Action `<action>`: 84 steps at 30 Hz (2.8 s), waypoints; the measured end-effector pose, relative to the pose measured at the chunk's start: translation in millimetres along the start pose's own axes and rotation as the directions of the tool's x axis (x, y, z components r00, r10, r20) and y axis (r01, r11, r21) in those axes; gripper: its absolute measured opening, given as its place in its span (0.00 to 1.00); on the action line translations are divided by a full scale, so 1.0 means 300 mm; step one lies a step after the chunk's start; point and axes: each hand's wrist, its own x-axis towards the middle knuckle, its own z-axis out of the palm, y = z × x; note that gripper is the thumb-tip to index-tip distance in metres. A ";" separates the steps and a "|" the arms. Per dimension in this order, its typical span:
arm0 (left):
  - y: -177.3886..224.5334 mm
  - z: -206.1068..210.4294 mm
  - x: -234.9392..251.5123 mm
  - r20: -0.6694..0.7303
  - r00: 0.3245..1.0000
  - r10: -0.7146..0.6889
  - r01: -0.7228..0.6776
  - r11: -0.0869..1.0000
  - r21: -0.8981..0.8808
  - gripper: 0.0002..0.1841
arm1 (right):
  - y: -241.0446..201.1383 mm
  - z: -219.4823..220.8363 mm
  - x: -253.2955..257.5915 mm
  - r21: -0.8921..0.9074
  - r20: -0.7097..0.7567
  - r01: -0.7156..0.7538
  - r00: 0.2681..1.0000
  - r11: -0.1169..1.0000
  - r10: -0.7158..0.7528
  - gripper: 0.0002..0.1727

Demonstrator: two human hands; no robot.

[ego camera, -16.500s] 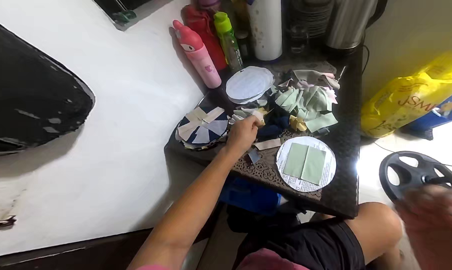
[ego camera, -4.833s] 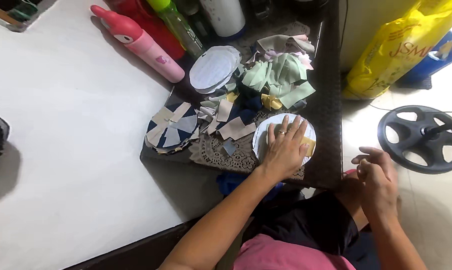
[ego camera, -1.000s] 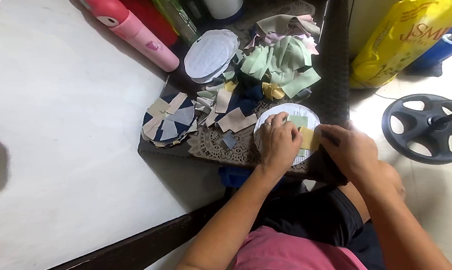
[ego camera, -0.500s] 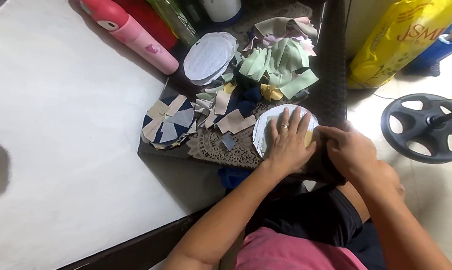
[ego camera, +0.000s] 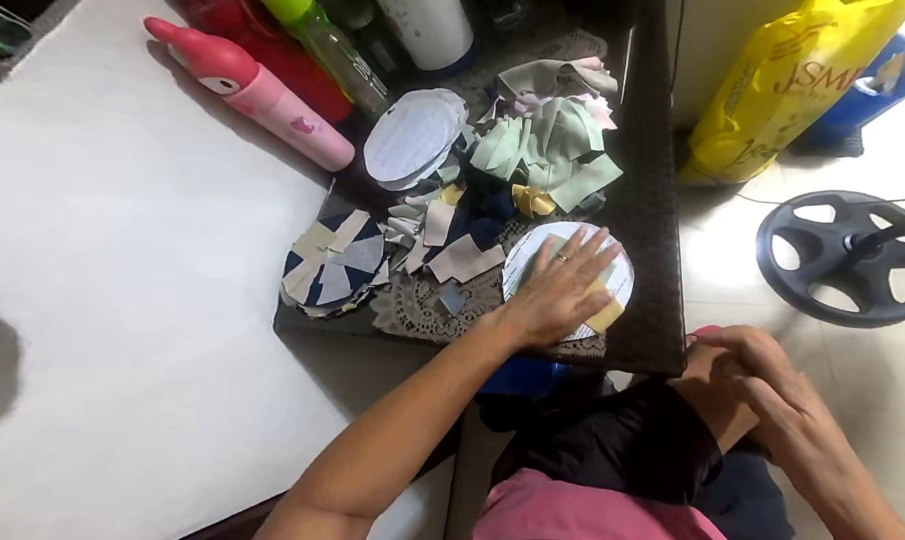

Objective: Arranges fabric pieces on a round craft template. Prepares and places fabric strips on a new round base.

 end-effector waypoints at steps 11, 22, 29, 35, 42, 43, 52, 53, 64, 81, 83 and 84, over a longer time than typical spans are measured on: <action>0.131 0.109 0.067 -0.128 0.982 -0.141 0.164 0.967 0.196 0.38 | 0.006 0.011 -0.121 0.235 -0.150 -0.152 0.970 0.960 0.190 0.17; 0.146 0.125 0.050 -0.195 0.976 -0.100 0.130 0.980 0.148 0.43 | -0.101 0.042 -0.107 0.825 0.177 -0.337 0.916 0.453 0.360 0.23; 0.368 0.076 -0.107 -0.277 0.961 0.000 -0.082 0.955 -0.286 0.14 | -0.110 0.041 -0.162 0.844 0.164 -0.264 0.956 0.468 0.244 0.31; 0.442 0.192 -0.149 -0.383 0.924 -0.004 -0.156 0.909 -0.387 0.06 | -0.139 0.078 -0.203 0.815 0.087 -0.199 0.971 0.544 0.224 0.31; 0.432 0.142 -0.176 0.012 0.978 -0.209 0.106 0.448 -0.888 0.02 | -0.124 0.079 -0.218 0.759 -0.010 -0.168 0.963 0.630 0.269 0.25; 0.425 0.132 -0.180 0.087 0.971 -0.224 0.164 0.353 -0.921 0.01 | -0.125 0.078 -0.219 0.764 -0.004 -0.173 0.962 0.622 0.272 0.25; 0.393 0.140 -0.225 0.435 0.881 -0.185 0.440 -0.015 -0.898 0.06 | -0.129 0.079 -0.225 0.588 -0.170 0.062 0.984 0.807 0.048 0.21; 0.395 0.143 -0.228 0.502 0.848 -0.167 0.493 -0.095 -0.865 0.16 | -0.126 0.084 -0.228 0.434 -0.215 0.140 0.975 0.890 -0.048 0.19; 0.436 0.130 -0.239 0.652 0.734 -0.188 0.540 -0.421 -0.729 0.10 | -0.040 0.169 -0.337 -0.403 -0.254 0.458 0.776 0.792 -0.577 0.12; 0.388 0.109 -0.219 0.238 0.889 -0.392 0.307 0.122 -0.944 0.04 | -0.100 0.169 -0.217 0.247 -0.262 0.014 0.964 0.969 0.053 0.06; 0.350 0.089 -0.199 0.128 0.898 -0.420 0.244 0.236 -0.941 0.04 | -0.123 0.182 -0.163 0.200 -0.257 0.039 0.966 0.979 0.014 0.07; 0.326 0.072 -0.184 0.074 0.899 -0.432 0.224 0.307 -0.925 0.05 | -0.136 0.190 -0.130 0.169 -0.253 0.049 0.967 0.984 -0.005 0.08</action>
